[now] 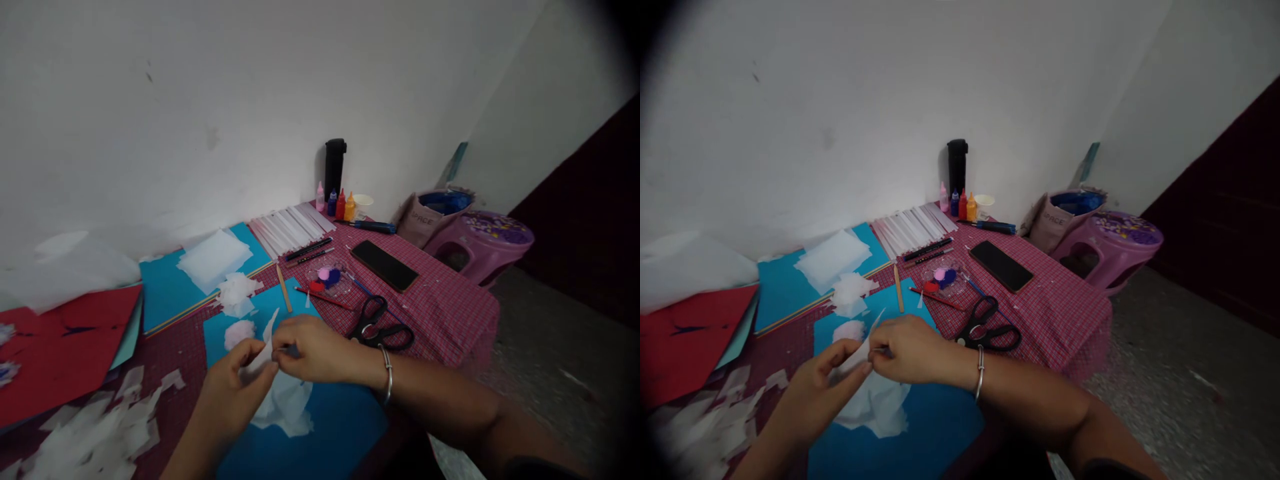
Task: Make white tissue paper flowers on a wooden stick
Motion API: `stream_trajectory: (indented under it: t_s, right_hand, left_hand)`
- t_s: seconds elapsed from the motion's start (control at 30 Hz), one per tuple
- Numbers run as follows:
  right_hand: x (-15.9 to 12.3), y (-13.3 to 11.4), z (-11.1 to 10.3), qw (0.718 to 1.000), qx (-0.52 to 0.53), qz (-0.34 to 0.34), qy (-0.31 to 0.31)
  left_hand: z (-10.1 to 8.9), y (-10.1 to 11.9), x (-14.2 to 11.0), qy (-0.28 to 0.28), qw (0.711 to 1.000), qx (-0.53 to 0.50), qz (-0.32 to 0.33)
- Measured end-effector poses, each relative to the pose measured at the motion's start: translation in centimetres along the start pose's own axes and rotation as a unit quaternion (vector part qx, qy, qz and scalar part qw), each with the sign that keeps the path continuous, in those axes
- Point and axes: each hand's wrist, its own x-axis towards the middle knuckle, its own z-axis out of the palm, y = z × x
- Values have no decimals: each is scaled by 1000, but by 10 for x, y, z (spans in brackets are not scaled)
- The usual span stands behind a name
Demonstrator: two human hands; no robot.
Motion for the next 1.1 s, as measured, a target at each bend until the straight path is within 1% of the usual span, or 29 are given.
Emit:
stream_trajectory:
  t_s: [0.03, 0.1, 0.23, 0.33, 0.37, 0.47, 0.5, 0.53, 0.6, 0.67, 0.7, 0.77, 0.87, 0.97, 1.03, 1.1]
  right_hand:
    - [0, -1, 0, 1000, -8, -11, -2]
    - [0, -1, -1, 1000, -12, -8, 1]
    - [2, 1, -6, 998, 21, 59, 12]
    - [5, 9, -13, 991, 99, 89, -6]
    - [6, 12, -16, 987, 128, 96, 5]
    - [11, 24, -25, 969, 190, 128, 95]
    - [12, 26, -27, 961, 213, 136, 110]
    - [13, 27, -29, 953, 248, 139, 104]
    - [13, 25, -33, 930, 341, 134, 43]
    - [12, 21, -34, 899, 417, 129, -20]
    - [12, 19, -33, 888, 438, 131, -39]
    - [11, 17, -31, 878, 455, 141, -51]
    - [11, 18, -25, 873, 455, 167, -45]
    - [11, 20, -21, 874, 447, 189, -27]
    - [12, 20, -20, 876, 441, 197, -9]
    - [13, 21, -19, 874, 437, 213, 14]
  left_hand:
    - [-1, -1, 0, -5, 1000, 3, -8]
    - [-2, -5, 1, -13, 999, -31, -40]
    - [-3, -12, 3, -25, 981, -160, -103]
    - [-6, -17, 7, -5, 956, -259, -134]
    - [-8, -19, 10, 4, 946, -287, -151]
    - [-13, -27, 17, 34, 911, -348, -218]
    - [-14, -28, 18, 44, 900, -367, -233]
    - [-14, -27, 17, 49, 889, -384, -245]
    - [-14, -23, 14, 55, 875, -415, -242]
    - [-13, -17, 9, 46, 873, -426, -230]
    - [-12, -14, 7, 44, 876, -426, -224]
    - [-12, -12, 5, 40, 882, -417, -215]
    - [-11, -19, 10, 20, 891, -405, -207]
    - [-8, -25, 15, -6, 906, -379, -190]
    - [-5, -23, 15, -10, 916, -361, -175]
    - [-3, -18, 13, -12, 921, -346, -176]
